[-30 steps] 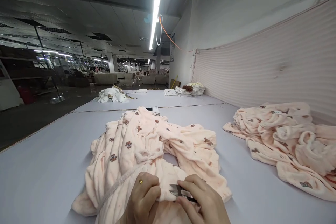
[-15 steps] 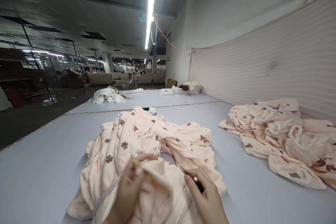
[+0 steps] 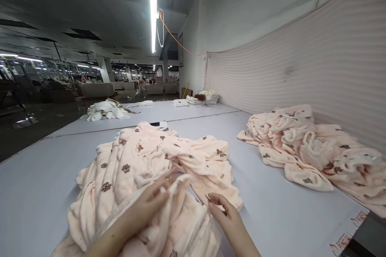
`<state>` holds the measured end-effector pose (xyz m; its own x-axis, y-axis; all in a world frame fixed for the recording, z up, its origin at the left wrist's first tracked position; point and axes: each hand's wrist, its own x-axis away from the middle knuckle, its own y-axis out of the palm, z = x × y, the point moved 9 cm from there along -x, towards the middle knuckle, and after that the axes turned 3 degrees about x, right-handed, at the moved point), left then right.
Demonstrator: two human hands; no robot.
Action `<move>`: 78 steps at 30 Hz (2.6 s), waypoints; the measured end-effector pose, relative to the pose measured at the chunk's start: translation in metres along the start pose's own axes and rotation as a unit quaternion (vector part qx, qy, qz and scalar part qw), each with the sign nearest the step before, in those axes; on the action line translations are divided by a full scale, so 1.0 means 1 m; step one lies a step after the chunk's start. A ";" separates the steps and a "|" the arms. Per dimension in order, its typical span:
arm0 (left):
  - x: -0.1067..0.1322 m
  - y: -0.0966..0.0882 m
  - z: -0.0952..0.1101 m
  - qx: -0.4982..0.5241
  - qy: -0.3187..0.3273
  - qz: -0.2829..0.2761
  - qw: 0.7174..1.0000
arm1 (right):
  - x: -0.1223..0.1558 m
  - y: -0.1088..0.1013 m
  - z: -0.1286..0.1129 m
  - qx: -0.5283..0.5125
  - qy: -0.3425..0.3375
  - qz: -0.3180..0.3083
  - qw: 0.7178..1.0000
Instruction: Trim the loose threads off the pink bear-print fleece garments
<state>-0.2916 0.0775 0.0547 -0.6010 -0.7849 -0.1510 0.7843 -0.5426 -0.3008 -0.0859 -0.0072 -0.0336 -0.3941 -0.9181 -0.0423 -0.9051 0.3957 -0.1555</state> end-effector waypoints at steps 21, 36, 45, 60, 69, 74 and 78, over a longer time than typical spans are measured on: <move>0.022 0.043 -0.019 0.087 -0.147 -0.079 0.982 | 0.033 0.014 -0.071 0.227 -0.208 -0.025 0.951; 0.029 0.047 -0.027 0.241 -0.180 -0.089 0.949 | 0.050 0.030 -0.095 0.360 -0.339 0.067 0.867; 0.035 0.044 -0.031 0.348 -0.189 -0.122 0.910 | 0.039 0.029 -0.090 0.252 -0.253 0.011 0.934; 0.038 0.012 -0.007 0.096 -0.041 -0.018 0.994 | 0.029 0.065 -0.038 -0.096 0.016 -0.186 0.978; 0.036 0.011 -0.019 0.253 -0.073 -0.016 0.964 | 0.040 0.045 -0.065 0.152 -0.189 -0.049 0.969; 0.036 0.021 -0.019 0.328 -0.091 -0.041 0.939 | 0.051 0.051 -0.079 0.238 -0.271 -0.015 0.933; 0.035 0.020 -0.013 0.293 -0.067 -0.042 0.953 | 0.053 0.059 -0.088 0.273 -0.297 0.003 0.915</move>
<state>-0.2987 0.0431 0.0312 -0.6709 -0.7414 -0.0153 0.7098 -0.6480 0.2760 -0.1740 -0.0301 0.0420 -0.0963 -0.8310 -0.5478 -0.6240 0.4792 -0.6172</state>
